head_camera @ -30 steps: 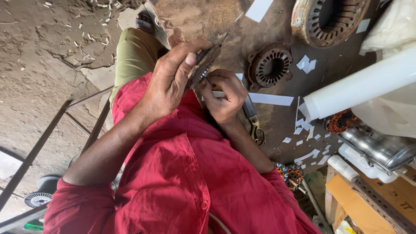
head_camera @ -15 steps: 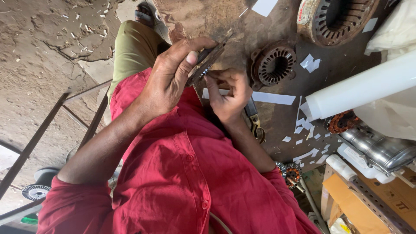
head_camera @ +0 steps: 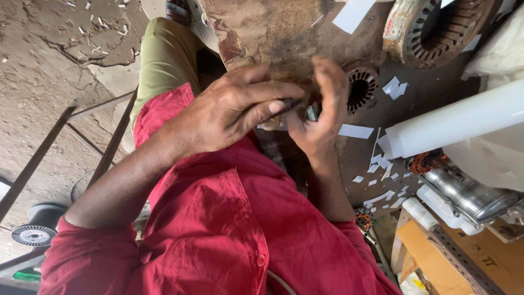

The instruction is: The person cuts a white strip of insulation tape into small pieces using scissors and places them into the slots of a stator component. The person repeats this process with multiple stator parts on a cluttered workbench.

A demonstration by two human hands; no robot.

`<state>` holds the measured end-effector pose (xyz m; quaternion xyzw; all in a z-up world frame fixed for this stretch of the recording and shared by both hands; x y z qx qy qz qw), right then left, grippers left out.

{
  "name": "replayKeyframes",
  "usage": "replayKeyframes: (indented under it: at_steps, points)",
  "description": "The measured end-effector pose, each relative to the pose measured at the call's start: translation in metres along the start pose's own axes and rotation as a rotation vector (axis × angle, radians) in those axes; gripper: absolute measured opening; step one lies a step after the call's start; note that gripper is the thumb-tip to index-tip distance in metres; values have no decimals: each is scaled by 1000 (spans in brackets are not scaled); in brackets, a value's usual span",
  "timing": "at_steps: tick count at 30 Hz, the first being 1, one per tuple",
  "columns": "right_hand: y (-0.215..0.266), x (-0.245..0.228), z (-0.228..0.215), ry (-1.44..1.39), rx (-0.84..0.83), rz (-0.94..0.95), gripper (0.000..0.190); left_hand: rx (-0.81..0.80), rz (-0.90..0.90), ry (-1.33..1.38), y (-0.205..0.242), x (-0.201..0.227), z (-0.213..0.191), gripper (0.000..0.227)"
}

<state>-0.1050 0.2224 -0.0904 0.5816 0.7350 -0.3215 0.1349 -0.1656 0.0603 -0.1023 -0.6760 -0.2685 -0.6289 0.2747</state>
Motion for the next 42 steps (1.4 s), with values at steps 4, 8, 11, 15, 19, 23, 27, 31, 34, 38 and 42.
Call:
replayKeyframes:
  at_steps: [4,8,11,15,19,23,27,31,34,38,42]
  points:
    - [20,12,8,45,-23,109,42,81,-19,-144,0,-6,-5,72]
    - [41,13,9,28,27,116,50,215,128,-226,17,-9,-9,87]
    - [47,9,8,39,46,130,47,173,131,-411,23,-21,2,66]
    - [44,6,9,81,42,138,47,165,175,-432,27,-28,7,63]
    - [41,8,11,-8,66,109,48,169,216,-410,27,-31,7,55]
    - [39,8,12,-42,92,112,48,184,258,-398,25,-31,7,50]
    - [37,7,11,-23,96,113,46,178,287,-473,22,-29,7,46]
    - [40,7,12,-26,122,128,42,169,307,-494,23,-30,9,41]
    - [39,8,13,-29,142,112,41,145,267,-480,22,-32,7,40]
    - [39,8,13,-18,118,130,40,124,224,-419,24,-33,6,40]
    - [37,6,12,28,134,137,38,120,253,-445,24,-35,8,42]
Point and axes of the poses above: each hand's wrist, its own y-axis away from the middle knuckle, its own z-axis out of the palm, x = y × z, the point moved 7 cm from there along -y, towards the middle knuckle, and after that the axes turned 5 degrees about -z, right-handed, at the moved point
